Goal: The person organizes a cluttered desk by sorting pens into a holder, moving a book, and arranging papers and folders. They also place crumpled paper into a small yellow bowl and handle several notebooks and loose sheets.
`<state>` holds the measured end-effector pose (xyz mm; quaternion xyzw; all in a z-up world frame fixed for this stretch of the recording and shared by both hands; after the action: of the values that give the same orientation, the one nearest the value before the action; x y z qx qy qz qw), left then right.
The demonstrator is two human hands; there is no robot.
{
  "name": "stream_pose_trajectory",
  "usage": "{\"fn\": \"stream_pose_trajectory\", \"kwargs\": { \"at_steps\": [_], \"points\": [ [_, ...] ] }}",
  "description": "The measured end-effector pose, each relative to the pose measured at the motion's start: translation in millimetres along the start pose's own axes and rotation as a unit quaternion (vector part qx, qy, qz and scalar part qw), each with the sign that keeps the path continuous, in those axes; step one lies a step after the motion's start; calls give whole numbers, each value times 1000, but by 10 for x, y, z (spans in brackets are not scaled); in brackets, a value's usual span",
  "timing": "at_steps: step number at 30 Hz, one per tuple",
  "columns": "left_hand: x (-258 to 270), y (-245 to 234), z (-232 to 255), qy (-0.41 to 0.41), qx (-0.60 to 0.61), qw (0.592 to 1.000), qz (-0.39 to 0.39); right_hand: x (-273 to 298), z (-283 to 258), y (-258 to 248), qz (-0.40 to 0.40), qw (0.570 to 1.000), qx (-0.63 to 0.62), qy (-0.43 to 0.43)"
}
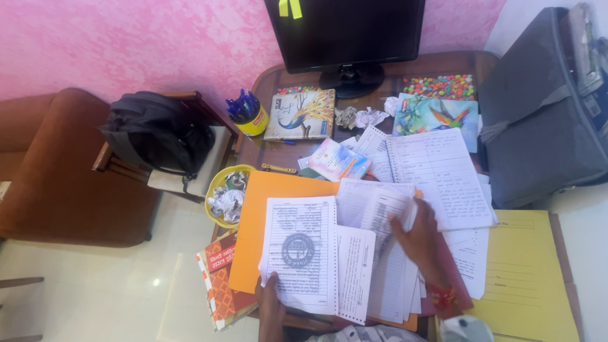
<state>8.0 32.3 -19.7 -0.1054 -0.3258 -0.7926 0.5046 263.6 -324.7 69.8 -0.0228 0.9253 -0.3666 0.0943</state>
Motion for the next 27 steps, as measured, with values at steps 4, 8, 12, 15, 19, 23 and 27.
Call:
{"fn": "stream_pose_trajectory", "kwargs": {
  "at_steps": [4, 8, 12, 15, 19, 23, 27],
  "points": [
    [35, -163, 98, 15, 38, 999, 5, -94, -157, -187, -22, 998, -6, 59],
    [8, -364, 239, 12, 49, 998, 23, 117, -102, -181, -82, 977, 60, 190],
    [32, -387, 306, 12, 32, 999, 2, 333, 121, -142, -7, 993, -24, 113],
    [-22, -314, 276, 22, 22, 1000, -7, 388, 179, -125, -12, 996, -50, 67],
    [-82, -191, 123, 20, 1, 1000, -8, 194, 114, -117, -98, 992, -23, 71],
    [-49, 56, 43, 5, 30, 999, -44, -10, -30, -47, -113, 992, -26, 44],
    [7, 354, 44, -16, 41, 997, -69, 139, -343, -42, 11, 999, -17, -50]
  ]
}}
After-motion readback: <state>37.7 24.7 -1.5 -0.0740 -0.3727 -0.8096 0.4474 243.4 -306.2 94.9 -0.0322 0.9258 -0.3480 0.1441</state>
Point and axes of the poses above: each hand's wrist, its own x-axis away from the middle knuckle, its own y-axis out of the palm, z = x × y, the point moved 4 cm from there along -x, towards the middle knuckle, and after that the axes turned 9 degrees about x, right-handed, at the moved point
